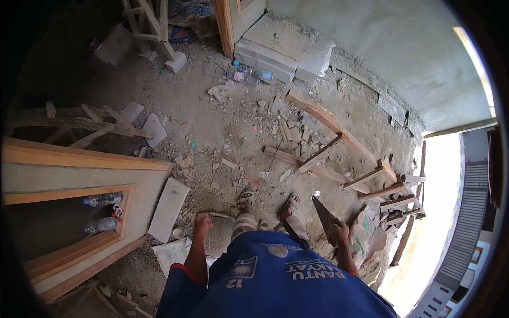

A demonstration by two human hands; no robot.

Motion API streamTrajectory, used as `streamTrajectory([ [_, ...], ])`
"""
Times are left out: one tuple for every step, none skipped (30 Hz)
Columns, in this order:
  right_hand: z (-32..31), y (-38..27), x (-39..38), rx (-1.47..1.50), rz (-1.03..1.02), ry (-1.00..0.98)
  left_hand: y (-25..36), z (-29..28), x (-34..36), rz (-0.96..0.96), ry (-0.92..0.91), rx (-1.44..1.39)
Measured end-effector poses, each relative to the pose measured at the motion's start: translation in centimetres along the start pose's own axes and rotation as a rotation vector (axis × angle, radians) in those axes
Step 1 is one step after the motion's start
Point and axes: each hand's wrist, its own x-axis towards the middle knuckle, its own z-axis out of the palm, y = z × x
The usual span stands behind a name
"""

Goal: The person uses a hand saw to cut a wooden plank while it is supported by a wooden frame at a construction site.

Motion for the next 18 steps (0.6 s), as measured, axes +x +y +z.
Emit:
streamTrajectory([
  [0.5,-2.3,-1.0,0.002,-0.059,0.028,1.4,-1.0,0.7,-0.014,0.012,-0.007],
  [-0.3,-1.7,-0.2,0.132,0.008,-0.043,2.3,-0.7,1.3,-0.024,-0.011,-0.017],
  [0.5,-3.6,-0.9,0.202,0.058,-0.147,2.6,-2.9,2.0,-0.026,0.012,-0.006],
  [1.3,-4.5,-1.1,0.203,0.036,-0.168,2.9,-4.4,2.9,0.004,0.007,0.015],
  [2.0,-5.1,-1.6,0.205,0.012,-0.190,2.8,-6.0,3.4,0.034,0.003,0.034],
  [2.5,-5.3,-2.2,0.207,0.013,-0.190,2.9,-6.4,3.7,0.043,0.018,-0.003],
  [3.2,-5.2,-3.1,0.194,-0.038,-0.109,3.0,-6.2,3.4,0.038,0.012,0.000],
  [3.4,-5.2,-3.7,0.180,-0.091,-0.032,3.1,-6.2,2.9,0.040,0.018,-0.028],
  [3.4,-4.7,-3.8,0.177,-0.093,-0.039,2.7,-6.5,2.4,0.045,0.035,-0.060],
  [3.4,-4.0,-4.0,0.136,0.051,-0.080,2.2,-6.4,1.8,0.043,0.043,-0.065],
  [3.3,-3.3,-4.2,0.093,0.193,-0.122,1.6,-6.0,1.1,0.056,0.029,-0.063],
  [3.1,-2.8,-4.5,0.088,0.189,-0.139,0.8,-5.9,0.3,0.068,0.022,-0.061],
  [2.7,-2.0,-4.7,0.095,0.176,-0.178,-0.1,-5.2,-0.7,0.067,0.036,-0.063],
  [2.2,-1.2,-4.9,0.102,0.164,-0.218,-1.4,-4.2,-2.0,0.002,0.049,-0.072],
  [1.7,-0.7,-5.0,0.109,0.153,-0.258,-2.9,-3.6,-3.4,-0.064,0.063,-0.081],
  [1.5,-1.3,-5.7,0.000,0.150,-0.219,-4.7,-4.0,-4.6,-0.061,0.094,-0.086],
  [1.9,0.1,-5.1,0.001,0.140,-0.252,-6.5,-4.5,-5.8,-0.072,0.042,-0.052],
  [1.5,2.0,-4.5,0.120,0.204,-0.289,-8.4,-4.1,-6.9,-0.087,-0.029,-0.018],
])
